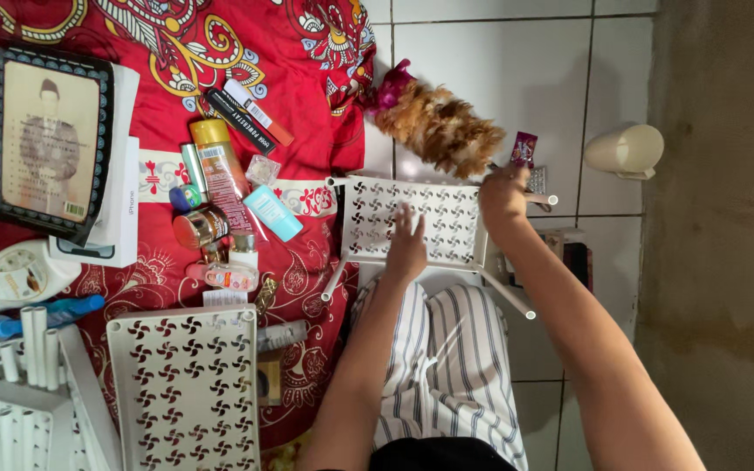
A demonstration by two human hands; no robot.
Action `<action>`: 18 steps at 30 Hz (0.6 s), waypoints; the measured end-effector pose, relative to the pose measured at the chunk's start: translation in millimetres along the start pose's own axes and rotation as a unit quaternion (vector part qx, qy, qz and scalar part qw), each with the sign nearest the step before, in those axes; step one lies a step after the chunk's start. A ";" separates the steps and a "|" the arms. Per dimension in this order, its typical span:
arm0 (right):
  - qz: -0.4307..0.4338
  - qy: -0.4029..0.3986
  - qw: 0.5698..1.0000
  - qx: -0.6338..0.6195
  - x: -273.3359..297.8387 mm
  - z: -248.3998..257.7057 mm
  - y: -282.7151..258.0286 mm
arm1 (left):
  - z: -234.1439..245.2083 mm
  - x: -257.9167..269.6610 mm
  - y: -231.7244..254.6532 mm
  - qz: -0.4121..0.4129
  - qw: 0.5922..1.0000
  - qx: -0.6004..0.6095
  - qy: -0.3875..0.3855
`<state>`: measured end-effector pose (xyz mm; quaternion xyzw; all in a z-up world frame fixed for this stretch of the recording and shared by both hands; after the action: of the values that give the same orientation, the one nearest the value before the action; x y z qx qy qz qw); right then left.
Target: The person assembles a white plastic storage rack by inserting vertical poles into a perforated panel and attaching black feet. They then place a phone and a small box onto the assembled rack.
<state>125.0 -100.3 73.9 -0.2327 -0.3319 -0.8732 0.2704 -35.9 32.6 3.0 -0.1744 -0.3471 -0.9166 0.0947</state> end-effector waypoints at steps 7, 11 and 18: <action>0.128 0.027 0.987 -0.097 68.2 34.7 -83.9 | 24.4 54.2 -46.0 0.070 0.982 -0.161 -0.071; 0.103 0.010 0.974 -0.200 97.8 -8.4 -123.3 | 32.8 67.6 -53.6 0.067 0.980 -0.176 -0.062; 0.029 -0.012 0.981 -0.189 109.2 -86.2 -130.6 | 25.4 66.5 -49.6 0.078 0.977 -0.167 -0.109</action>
<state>-57.8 -113.2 20.8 -0.2994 -0.1570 -0.9093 0.2426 -105.4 82.9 16.4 -0.3133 -0.1827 -0.9268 0.0972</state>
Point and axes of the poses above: each hand's wrist, its own x-axis away from the middle knuckle, its own z-axis out of the back of the hand, y = z × x, the point moved 6 cm from there along -x, towards the middle knuckle, and after that the axes turned 4 degrees about x, right-handed, at the moved point
